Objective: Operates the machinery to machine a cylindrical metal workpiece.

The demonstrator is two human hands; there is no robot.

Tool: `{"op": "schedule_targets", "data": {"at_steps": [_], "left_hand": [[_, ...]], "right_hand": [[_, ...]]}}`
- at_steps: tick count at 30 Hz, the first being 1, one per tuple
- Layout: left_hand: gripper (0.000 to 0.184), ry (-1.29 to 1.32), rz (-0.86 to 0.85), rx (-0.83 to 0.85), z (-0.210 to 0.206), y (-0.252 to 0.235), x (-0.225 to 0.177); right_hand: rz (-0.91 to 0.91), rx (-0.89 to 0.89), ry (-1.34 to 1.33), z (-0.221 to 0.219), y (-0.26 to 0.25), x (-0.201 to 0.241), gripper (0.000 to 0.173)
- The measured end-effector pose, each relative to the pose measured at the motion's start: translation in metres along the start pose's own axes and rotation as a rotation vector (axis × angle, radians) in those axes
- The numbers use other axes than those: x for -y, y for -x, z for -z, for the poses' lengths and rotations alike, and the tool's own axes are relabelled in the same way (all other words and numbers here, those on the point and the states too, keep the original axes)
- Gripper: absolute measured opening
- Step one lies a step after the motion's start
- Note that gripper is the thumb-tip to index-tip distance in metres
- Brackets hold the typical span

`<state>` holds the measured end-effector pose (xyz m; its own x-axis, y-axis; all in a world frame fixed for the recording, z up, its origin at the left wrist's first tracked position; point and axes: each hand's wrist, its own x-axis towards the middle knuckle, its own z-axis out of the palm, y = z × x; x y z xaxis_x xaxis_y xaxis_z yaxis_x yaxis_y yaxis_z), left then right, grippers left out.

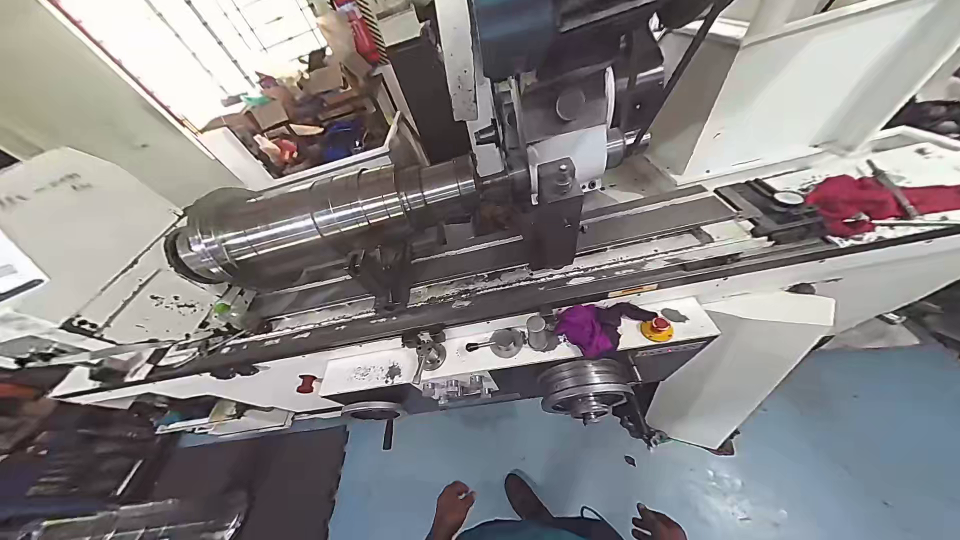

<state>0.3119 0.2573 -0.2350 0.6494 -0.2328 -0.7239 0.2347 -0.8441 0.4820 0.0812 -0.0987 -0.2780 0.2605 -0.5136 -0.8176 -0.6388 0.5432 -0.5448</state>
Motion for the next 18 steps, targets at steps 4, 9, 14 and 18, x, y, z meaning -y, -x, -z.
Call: {"op": "schedule_targets", "data": {"at_steps": [4, 9, 14, 18], "left_hand": [[0.034, 0.087, -0.138, -0.013, 0.032, -0.014, -0.045], [0.034, 0.085, -0.067, 0.001, 0.038, -0.018, -0.047], [0.036, -0.088, 0.118, 0.107, 0.027, 0.003, -0.011], [0.037, -0.309, 0.221, 0.18, 0.019, 0.02, 0.002]], "right_hand": [[0.132, -0.012, 0.028, -0.036, -0.024, 0.021, 0.036], [0.228, 0.036, 0.053, -0.075, -0.037, 0.073, 0.052], [0.211, 0.047, 0.033, -0.096, -0.057, 0.099, 0.077], [0.159, 0.054, 0.049, -0.098, -0.066, 0.12, 0.061]]}}
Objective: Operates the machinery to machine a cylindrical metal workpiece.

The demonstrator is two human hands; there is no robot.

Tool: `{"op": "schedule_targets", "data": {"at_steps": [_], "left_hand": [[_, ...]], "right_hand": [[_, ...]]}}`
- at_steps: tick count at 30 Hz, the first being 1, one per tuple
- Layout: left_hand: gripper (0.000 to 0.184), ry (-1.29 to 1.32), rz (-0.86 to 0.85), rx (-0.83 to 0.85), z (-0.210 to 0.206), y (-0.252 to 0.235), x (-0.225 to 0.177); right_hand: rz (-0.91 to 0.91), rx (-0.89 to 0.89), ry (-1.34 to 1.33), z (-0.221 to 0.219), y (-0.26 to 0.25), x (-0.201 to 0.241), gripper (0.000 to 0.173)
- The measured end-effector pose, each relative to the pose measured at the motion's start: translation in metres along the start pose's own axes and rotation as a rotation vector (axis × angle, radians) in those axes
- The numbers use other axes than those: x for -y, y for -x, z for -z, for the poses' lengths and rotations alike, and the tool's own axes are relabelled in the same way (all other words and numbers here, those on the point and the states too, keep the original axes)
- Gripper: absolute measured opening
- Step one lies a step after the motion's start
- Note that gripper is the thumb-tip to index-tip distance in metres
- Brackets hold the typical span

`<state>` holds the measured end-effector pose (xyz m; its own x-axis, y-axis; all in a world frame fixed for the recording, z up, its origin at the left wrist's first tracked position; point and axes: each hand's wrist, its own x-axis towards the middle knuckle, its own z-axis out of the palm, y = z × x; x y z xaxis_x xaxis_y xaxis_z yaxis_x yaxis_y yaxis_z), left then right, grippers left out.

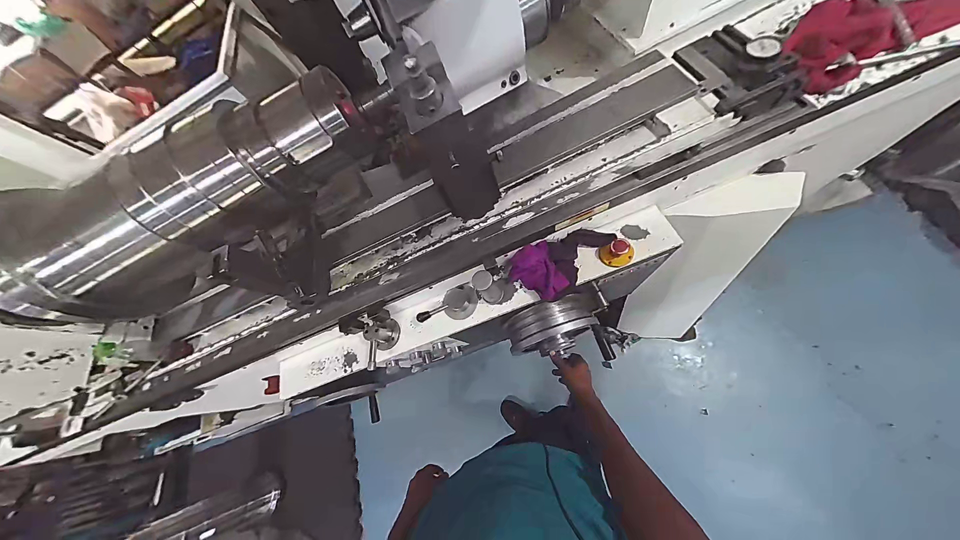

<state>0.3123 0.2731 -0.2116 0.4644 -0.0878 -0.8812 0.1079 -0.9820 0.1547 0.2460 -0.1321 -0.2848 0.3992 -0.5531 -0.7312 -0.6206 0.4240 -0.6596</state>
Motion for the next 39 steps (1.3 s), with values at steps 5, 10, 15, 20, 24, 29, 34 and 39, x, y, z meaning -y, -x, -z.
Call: {"op": "schedule_targets", "data": {"at_steps": [5, 10, 15, 20, 24, 29, 34, 39], "left_hand": [[0.033, 0.08, -0.009, -0.013, -0.005, 0.002, 0.001], [0.032, 0.25, -0.103, -0.068, 0.01, 0.003, -0.03], [0.034, 0.287, -0.22, -0.081, 0.023, -0.009, -0.048], [0.035, 0.254, -0.237, -0.067, 0.028, -0.011, -0.054], [0.033, 0.208, -0.221, -0.043, 0.023, -0.012, -0.049], [0.032, 0.219, -0.174, -0.032, 0.013, -0.007, -0.034], [0.035, 0.177, -0.088, -0.001, 0.006, 0.003, -0.035], [0.035, 0.156, -0.064, 0.009, 0.002, 0.003, -0.035]], "right_hand": [[-0.001, -0.024, 0.007, 0.008, -0.004, 0.004, 0.059], [0.05, -0.074, 0.024, 0.01, -0.007, 0.0, 0.064], [0.282, -0.249, -0.02, 0.006, -0.001, 0.002, 0.109], [0.343, -0.313, 0.13, -0.001, -0.005, 0.009, 0.114], [0.317, -0.313, 0.199, 0.0, -0.004, 0.013, 0.11], [0.317, -0.309, 0.176, 0.001, -0.006, 0.007, 0.107], [0.271, -0.332, 0.217, -0.004, -0.004, 0.007, 0.112], [0.256, -0.351, 0.222, -0.006, -0.005, 0.009, 0.112]]}}
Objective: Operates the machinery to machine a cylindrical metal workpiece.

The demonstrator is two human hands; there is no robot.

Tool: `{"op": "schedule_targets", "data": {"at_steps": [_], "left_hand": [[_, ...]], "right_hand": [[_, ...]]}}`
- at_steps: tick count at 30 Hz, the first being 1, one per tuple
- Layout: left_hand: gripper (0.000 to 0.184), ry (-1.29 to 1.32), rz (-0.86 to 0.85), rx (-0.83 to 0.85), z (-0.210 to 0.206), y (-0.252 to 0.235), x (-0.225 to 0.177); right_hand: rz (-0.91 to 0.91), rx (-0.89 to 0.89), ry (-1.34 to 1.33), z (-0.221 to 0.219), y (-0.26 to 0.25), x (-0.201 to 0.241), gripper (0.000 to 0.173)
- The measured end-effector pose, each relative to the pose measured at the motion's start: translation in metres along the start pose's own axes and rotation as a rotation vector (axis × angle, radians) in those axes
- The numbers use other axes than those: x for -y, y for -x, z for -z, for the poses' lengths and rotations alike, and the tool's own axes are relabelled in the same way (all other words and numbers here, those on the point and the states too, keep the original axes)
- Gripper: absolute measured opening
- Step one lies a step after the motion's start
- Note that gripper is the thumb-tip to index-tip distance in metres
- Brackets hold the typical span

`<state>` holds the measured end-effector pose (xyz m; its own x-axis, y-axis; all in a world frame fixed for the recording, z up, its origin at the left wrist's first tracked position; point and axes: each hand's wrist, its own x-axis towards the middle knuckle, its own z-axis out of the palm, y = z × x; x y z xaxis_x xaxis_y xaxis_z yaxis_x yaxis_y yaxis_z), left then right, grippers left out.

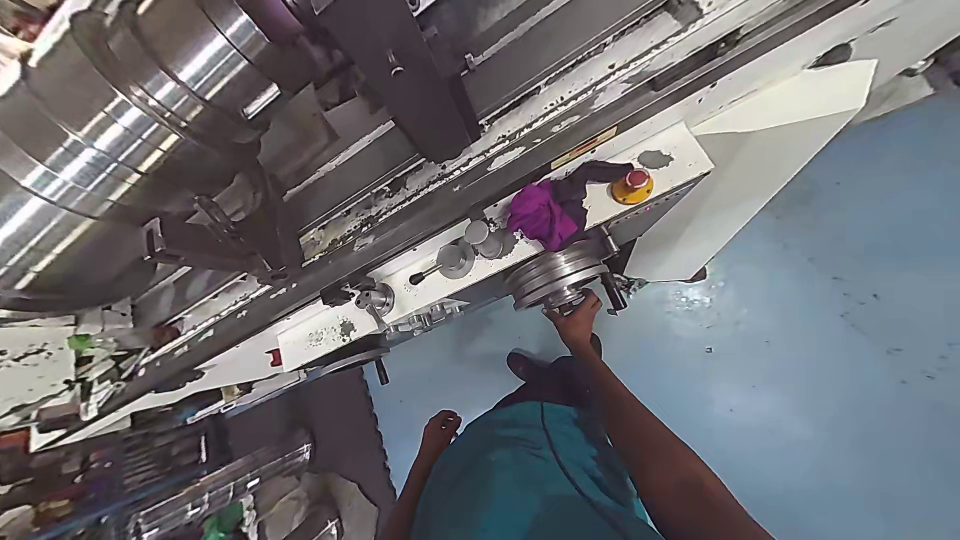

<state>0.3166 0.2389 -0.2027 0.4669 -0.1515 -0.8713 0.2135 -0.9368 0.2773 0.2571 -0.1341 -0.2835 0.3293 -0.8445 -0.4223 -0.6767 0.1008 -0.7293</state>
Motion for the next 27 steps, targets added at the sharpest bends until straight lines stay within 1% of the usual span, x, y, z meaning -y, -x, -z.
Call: {"op": "schedule_targets", "data": {"at_steps": [4, 7, 13, 20, 27], "left_hand": [[0.035, 0.036, -0.003, -0.001, -0.001, 0.002, -0.001], [0.033, 0.041, -0.036, -0.009, -0.003, -0.002, 0.001], [0.032, 0.081, -0.091, -0.017, -0.008, -0.003, 0.007], [0.033, 0.094, -0.059, -0.005, -0.007, -0.002, 0.007], [0.033, 0.081, -0.078, -0.002, -0.003, -0.004, 0.01]], "right_hand": [[0.012, -0.022, -0.007, -0.001, 0.001, 0.0, 0.105], [0.006, -0.022, 0.002, 0.0, 0.0, 0.001, 0.103], [-0.005, -0.017, 0.04, 0.003, 0.004, 0.006, 0.101], [0.002, -0.033, 0.001, 0.001, 0.003, 0.001, 0.104], [0.012, -0.037, 0.008, -0.002, 0.006, 0.001, 0.103]]}}
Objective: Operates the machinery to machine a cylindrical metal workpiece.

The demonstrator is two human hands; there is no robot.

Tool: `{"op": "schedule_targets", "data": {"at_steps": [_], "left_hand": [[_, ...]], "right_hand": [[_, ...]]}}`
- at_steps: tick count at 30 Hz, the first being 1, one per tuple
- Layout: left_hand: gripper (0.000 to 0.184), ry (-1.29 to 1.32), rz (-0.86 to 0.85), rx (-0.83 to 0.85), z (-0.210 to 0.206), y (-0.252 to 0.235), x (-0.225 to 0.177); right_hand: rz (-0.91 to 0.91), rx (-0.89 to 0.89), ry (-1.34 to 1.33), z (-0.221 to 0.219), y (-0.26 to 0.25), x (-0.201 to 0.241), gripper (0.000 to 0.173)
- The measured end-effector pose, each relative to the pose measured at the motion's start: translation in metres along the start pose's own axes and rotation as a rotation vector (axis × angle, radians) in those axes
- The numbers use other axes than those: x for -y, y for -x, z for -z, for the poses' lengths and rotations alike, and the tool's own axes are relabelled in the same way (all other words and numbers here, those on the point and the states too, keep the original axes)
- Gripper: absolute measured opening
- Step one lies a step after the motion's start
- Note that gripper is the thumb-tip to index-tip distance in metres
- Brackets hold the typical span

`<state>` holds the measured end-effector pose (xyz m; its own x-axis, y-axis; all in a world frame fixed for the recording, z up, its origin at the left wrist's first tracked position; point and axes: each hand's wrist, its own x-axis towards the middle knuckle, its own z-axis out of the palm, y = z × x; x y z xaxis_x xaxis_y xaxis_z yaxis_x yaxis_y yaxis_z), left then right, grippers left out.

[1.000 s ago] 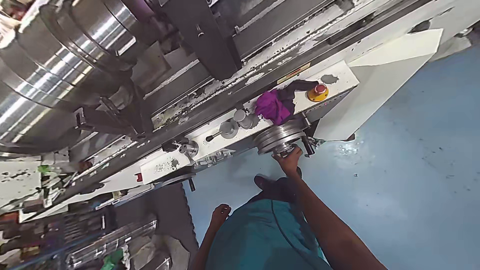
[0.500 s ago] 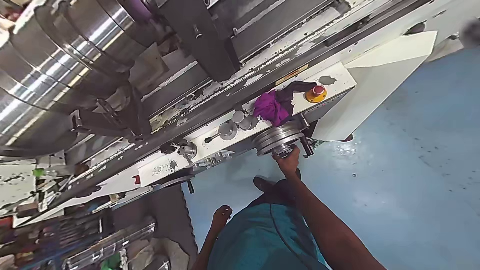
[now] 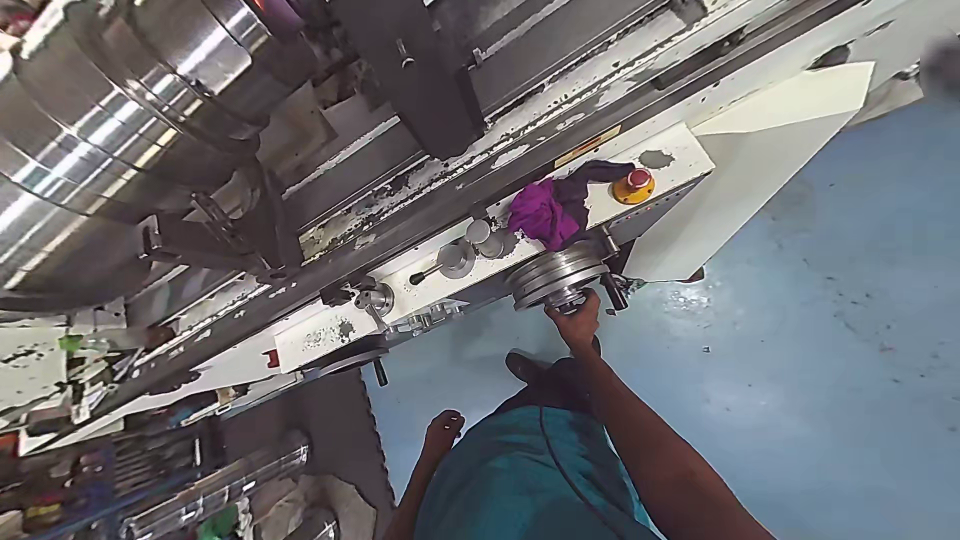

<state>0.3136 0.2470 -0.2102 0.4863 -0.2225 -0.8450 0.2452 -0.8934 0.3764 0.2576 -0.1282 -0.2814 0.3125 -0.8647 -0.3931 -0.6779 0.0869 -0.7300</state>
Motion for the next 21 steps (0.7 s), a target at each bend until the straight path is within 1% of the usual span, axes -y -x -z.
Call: {"op": "schedule_targets", "data": {"at_steps": [13, 17, 21], "left_hand": [[0.03, 0.0, -0.04, -0.005, 0.007, -0.003, 0.006], [0.032, 0.004, -0.024, -0.001, 0.008, -0.005, 0.009], [0.034, 0.006, -0.016, 0.001, 0.012, -0.005, 0.01]], "right_hand": [[-0.018, 0.013, -0.039, -0.004, 0.005, 0.004, 0.104], [0.056, 0.003, -0.135, -0.009, 0.005, -0.007, 0.106], [0.127, -0.012, -0.217, -0.017, 0.012, -0.007, 0.108]]}}
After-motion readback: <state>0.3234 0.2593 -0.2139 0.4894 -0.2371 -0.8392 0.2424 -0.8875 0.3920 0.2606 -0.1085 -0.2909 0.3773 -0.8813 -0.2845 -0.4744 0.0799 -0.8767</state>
